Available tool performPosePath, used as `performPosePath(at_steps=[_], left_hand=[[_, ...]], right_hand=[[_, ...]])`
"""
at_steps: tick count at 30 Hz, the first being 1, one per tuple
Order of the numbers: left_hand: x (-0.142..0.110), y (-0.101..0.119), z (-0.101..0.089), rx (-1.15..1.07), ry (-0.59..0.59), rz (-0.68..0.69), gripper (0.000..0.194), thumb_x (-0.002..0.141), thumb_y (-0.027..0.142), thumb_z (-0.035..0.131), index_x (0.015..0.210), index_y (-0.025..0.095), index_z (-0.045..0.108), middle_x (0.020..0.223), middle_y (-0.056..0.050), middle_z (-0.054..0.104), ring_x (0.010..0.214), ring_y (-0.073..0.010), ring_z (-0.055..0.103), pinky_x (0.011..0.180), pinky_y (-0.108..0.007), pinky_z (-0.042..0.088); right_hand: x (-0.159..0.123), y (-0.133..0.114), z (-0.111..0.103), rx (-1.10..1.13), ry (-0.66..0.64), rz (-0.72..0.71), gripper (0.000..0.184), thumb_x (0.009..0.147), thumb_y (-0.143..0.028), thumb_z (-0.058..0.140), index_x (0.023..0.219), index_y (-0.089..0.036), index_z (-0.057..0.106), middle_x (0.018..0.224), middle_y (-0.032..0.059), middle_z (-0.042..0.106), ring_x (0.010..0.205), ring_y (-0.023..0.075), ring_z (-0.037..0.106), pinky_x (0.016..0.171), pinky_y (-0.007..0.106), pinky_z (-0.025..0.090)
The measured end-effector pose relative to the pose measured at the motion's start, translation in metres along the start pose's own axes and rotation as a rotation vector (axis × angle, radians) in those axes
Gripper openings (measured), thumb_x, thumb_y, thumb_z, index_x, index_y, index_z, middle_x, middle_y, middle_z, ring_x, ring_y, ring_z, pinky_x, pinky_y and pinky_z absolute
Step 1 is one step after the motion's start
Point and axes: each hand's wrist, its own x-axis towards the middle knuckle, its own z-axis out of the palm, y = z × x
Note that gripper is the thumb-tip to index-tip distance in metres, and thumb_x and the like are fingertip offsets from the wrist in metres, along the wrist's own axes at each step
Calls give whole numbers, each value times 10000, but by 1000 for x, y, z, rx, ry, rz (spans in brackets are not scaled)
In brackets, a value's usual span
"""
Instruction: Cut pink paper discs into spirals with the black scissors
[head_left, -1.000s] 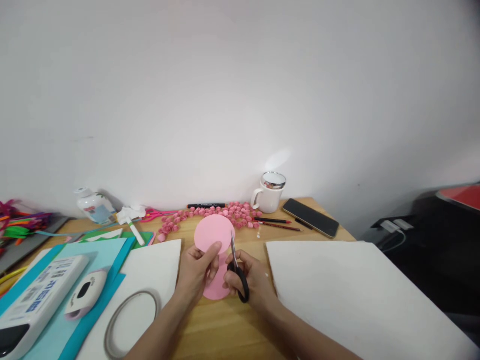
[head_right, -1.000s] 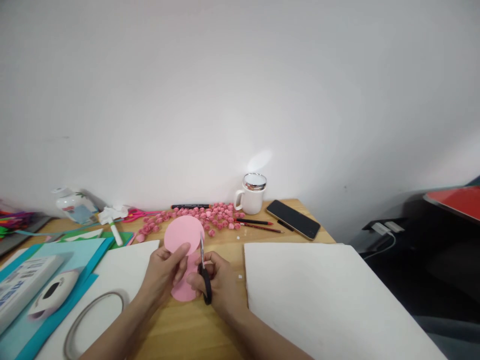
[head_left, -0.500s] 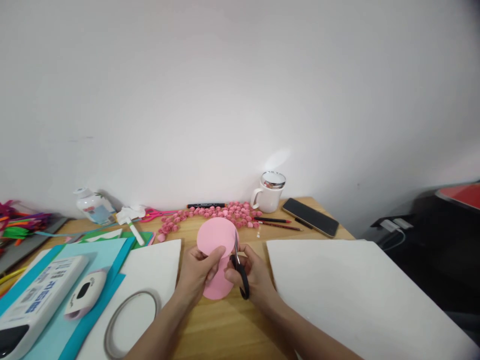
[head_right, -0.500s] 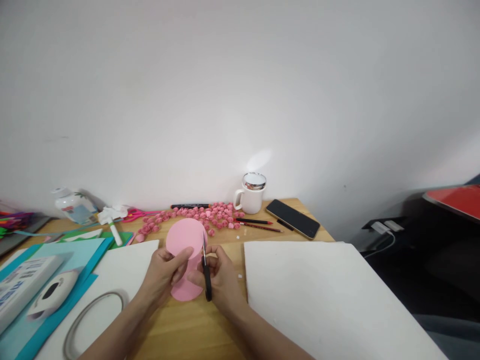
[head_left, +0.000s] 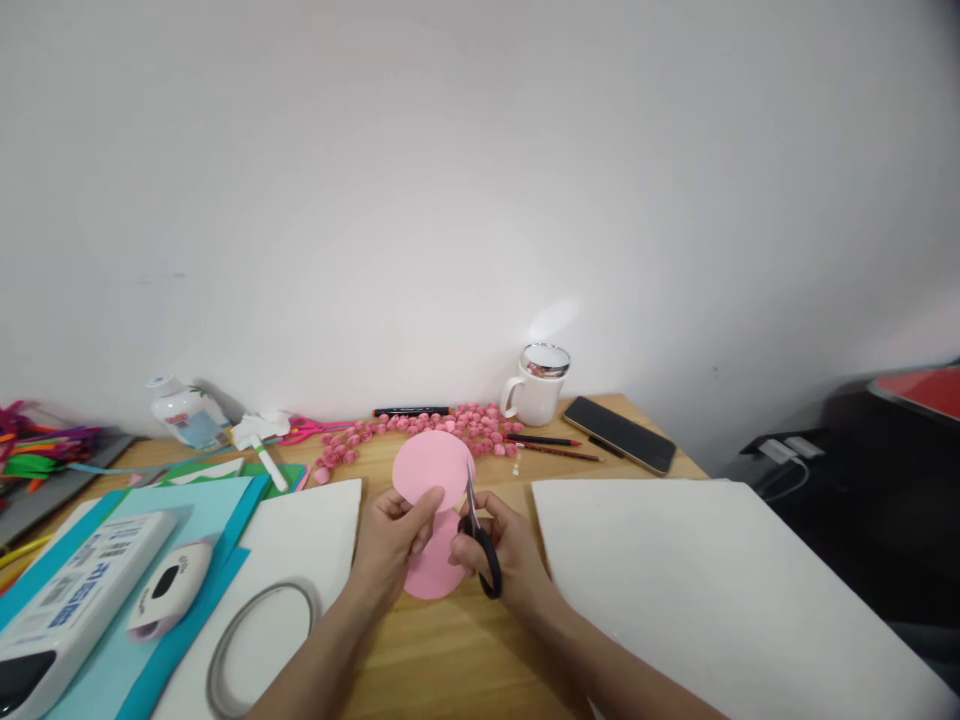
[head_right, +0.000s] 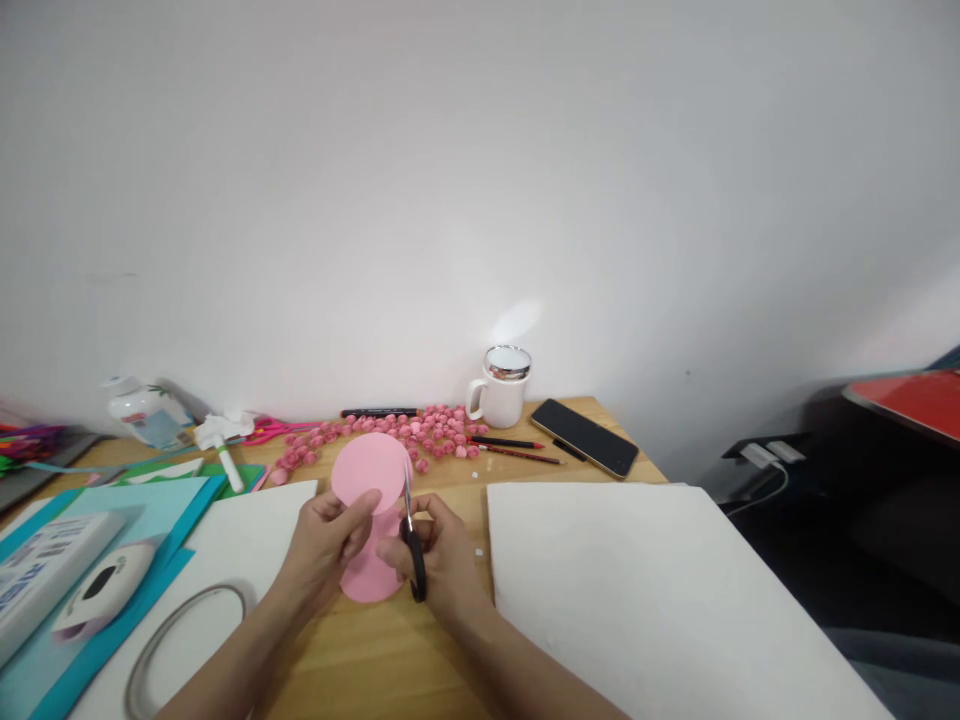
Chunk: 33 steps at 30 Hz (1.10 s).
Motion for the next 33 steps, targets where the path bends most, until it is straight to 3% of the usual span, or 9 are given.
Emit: performPosePath(at_steps=[10,19,26,33], left_hand=[[1,0,0,-106,-46,-22,295,703,391,610,596,146,485,345,64,459,242,-22,303,292,-154,170],[-2,2,3,-55,-62,-66,367,647,363,663,443,142,452,274,67,383,245,-23,278,306,-164,168],[-1,-2,1,32,-71,-19,348,643,369,662,452,133,494,276,60,410,241,-24,297,302,-157,177],[0,-4,0,29,-64,-16,341,639,372,664,461,134,496,296,57,429,244,-25,301,297,-155,186]], right_hand=[[0,6,0,-6,-27,48,359,571,-323,739,747,-199,452,464,-94,478,386,75,460,376,167,351],[-1,3,2,16,-23,30,354,578,-305,740,745,-198,447,477,-95,471,403,73,448,406,176,360],[0,-1,0,64,14,-56,364,579,-255,750,780,-187,454,588,-61,530,530,83,472,502,179,365],[1,-1,1,73,16,-25,355,566,-259,754,750,-189,458,558,-69,510,483,74,439,464,174,341]])
